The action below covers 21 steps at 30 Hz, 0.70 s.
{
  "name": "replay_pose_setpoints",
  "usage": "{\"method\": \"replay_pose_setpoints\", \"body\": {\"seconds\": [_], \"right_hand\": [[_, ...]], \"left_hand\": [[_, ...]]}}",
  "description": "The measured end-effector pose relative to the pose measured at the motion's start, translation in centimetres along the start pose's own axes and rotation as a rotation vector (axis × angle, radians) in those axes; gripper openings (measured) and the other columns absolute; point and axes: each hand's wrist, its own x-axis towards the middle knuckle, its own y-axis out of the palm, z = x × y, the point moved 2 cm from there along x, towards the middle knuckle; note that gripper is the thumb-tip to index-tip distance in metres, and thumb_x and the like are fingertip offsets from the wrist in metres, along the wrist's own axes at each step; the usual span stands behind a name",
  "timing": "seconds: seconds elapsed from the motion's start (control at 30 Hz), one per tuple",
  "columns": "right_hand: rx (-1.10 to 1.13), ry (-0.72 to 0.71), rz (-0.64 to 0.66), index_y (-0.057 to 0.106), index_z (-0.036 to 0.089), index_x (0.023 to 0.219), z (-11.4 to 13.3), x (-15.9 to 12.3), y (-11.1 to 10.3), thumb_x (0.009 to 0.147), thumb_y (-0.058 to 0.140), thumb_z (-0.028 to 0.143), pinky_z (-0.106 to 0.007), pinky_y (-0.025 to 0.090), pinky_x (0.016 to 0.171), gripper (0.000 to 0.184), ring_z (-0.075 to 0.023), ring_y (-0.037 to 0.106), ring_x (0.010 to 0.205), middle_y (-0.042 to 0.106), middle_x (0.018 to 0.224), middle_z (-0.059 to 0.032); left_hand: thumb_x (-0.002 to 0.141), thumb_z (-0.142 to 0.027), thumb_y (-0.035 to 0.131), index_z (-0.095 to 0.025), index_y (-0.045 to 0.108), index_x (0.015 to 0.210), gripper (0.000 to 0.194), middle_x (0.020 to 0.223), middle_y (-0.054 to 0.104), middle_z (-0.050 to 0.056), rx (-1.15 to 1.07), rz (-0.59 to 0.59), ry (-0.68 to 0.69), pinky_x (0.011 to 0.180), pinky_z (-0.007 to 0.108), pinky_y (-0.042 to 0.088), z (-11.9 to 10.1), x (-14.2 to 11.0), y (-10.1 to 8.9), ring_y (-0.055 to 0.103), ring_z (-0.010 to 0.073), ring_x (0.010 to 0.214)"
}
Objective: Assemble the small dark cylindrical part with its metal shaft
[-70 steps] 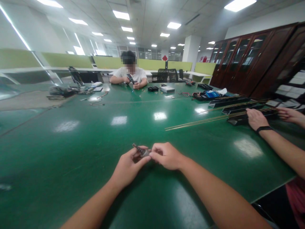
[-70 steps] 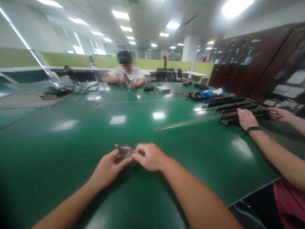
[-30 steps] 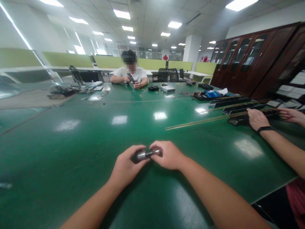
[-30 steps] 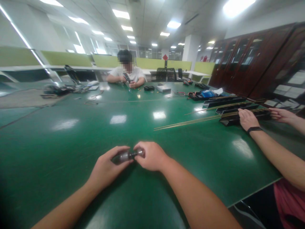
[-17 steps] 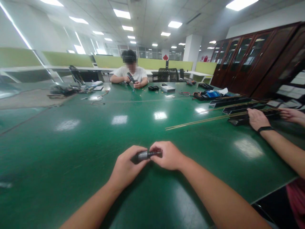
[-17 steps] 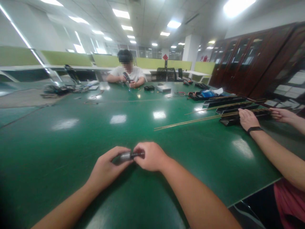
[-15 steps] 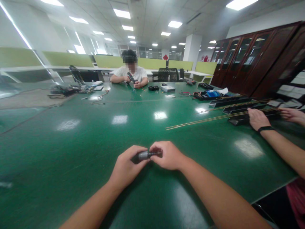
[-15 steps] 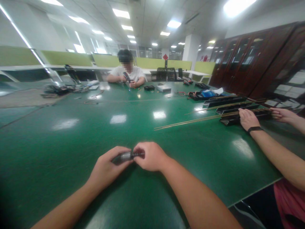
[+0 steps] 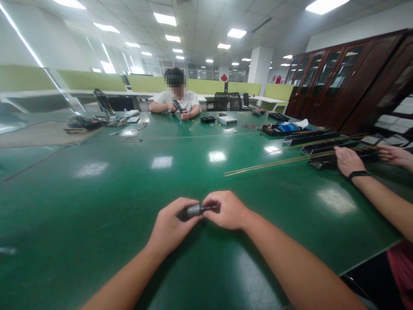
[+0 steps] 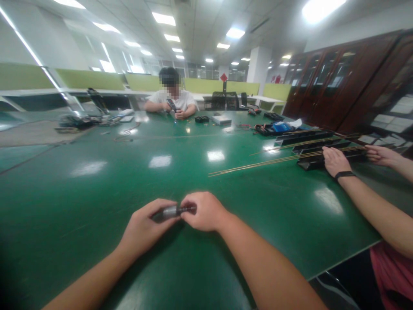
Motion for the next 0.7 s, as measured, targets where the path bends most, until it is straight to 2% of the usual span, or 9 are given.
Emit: {"method": "replay_pose_setpoints", "body": {"seconds": [0.7], "right_hand": [[-0.028,0.054,-0.001,0.07,0.019,0.09,-0.49,0.0,-0.14,0.083,0.068,0.031,-0.023,0.041,0.063,0.014,-0.0129,0.058,0.069,0.068,0.08,-0.0001]], "left_hand": [[0.079,-0.036,0.075,-0.027,0.07,0.1,0.024,0.095,0.071,-0.002,0.014,-0.036,-0.024,0.08,0.027,0.05,0.72,0.08,-0.04,0.066,0.0162,0.086]]}}
